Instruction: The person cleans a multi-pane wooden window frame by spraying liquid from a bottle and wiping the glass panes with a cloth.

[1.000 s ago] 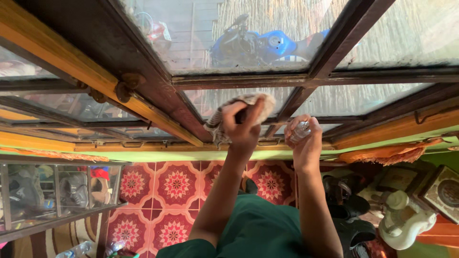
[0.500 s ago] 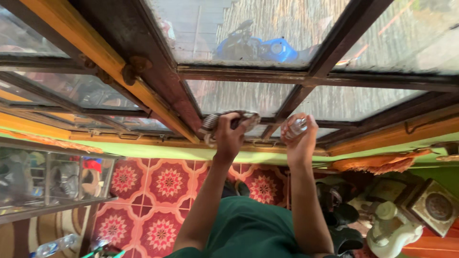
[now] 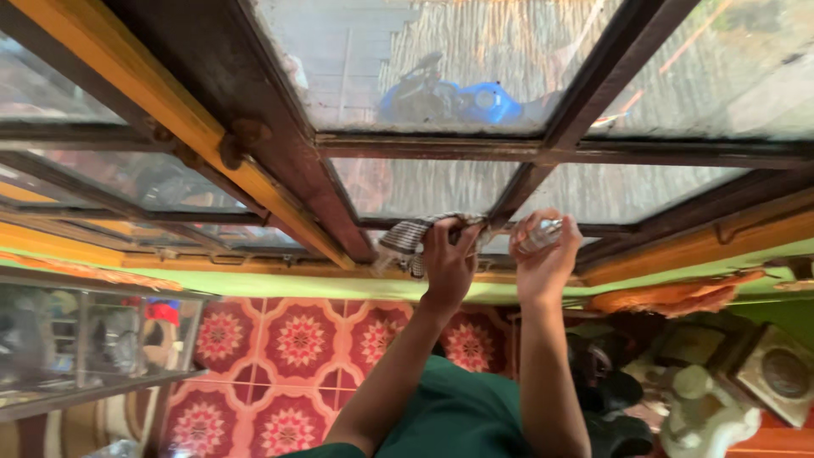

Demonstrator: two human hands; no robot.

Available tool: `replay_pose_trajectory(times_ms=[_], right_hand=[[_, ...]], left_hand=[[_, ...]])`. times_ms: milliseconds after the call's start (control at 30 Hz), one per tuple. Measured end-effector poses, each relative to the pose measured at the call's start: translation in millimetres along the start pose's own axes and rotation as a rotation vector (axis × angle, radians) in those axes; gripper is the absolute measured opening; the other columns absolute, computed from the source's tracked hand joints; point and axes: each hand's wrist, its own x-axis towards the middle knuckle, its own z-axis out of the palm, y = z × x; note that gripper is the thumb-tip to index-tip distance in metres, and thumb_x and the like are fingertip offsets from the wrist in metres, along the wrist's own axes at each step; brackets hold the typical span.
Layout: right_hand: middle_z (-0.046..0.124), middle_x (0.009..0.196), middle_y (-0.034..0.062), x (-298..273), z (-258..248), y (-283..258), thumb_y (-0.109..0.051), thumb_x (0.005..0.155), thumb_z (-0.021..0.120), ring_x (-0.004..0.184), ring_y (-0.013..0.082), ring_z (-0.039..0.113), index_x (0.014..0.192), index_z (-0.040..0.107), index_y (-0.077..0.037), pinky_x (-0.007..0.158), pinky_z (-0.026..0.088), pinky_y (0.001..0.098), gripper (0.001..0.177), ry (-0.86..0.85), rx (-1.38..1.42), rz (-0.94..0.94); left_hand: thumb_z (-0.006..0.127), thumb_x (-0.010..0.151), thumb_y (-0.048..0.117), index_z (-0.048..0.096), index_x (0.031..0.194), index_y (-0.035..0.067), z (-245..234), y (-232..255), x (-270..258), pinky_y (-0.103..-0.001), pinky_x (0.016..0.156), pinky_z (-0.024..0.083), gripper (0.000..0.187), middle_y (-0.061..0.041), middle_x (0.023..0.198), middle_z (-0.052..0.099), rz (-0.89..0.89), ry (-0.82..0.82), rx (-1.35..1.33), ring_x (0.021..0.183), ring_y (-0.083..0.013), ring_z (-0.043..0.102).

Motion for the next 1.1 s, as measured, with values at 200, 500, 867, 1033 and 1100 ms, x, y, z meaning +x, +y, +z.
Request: replay_pose_trajectory(times_ms=[200,500,867,1033,1100], right_hand=[[0.053,0.08,0.0049,-1,9,-3,-0.047,0.11,0.039,0.071,0.0161,0.048,0.09,0.052,-0.01,0.06,0.035,0.032,0.044,0.008,-0.092,-0.022],[0.051,0.08,0.0038,-9,4,-5,-0.051,0.11,0.039,0.072,0.0157,0.048,0.092,0.053,-0.011,0.058,0.03,0.0307,0.045,-0.039,-0.072,-0.092],[0.051,0.08,0.0051,-13,5,-11,-0.054,0.108,0.042,0.074,0.0181,0.049,0.09,0.051,-0.01,0.06,0.034,0.0307,0.048,0.012,-0.061,-0.073],[0.051,0.083,0.0043,-17,2,-11,-0.054,0.108,0.043,0.077,0.0177,0.05,0.093,0.052,-0.01,0.064,0.036,0.0304,0.047,0.057,-0.039,-0.079],[0.051,0.083,0.0049,-14,-1,-10,-0.053,0.108,0.046,0.076,0.0175,0.048,0.093,0.052,-0.01,0.063,0.035,0.0304,0.046,0.03,-0.056,-0.122]], left_hand=[[0.067,0.09,0.01,0.068,0.126,0.016,-19,6,11,-0.047,0.088,0.048,0.037,-0.015,0.118,0.052,0.033,-0.182,0.127,0.103,-0.036,0.055],[0.071,0.093,0.005,0.07,0.129,0.016,-33,-33,-7,-0.044,0.092,0.048,0.037,-0.013,0.118,0.055,-0.023,-0.061,0.12,0.107,-0.031,0.055],[0.078,0.086,0.003,0.068,0.127,0.015,-8,-16,12,-0.046,0.097,0.05,0.044,-0.012,0.119,0.052,0.115,-0.133,-0.136,0.112,-0.034,0.055],[0.071,0.085,-0.007,0.07,0.131,0.013,-8,-3,26,-0.046,0.098,0.051,0.05,-0.012,0.121,0.052,0.138,-0.042,-0.117,0.114,-0.0336,0.055],[0.072,0.089,-0.005,0.07,0.133,0.014,-13,4,38,-0.045,0.099,0.051,0.048,-0.013,0.121,0.05,0.174,0.011,-0.129,0.114,-0.0326,0.054]])
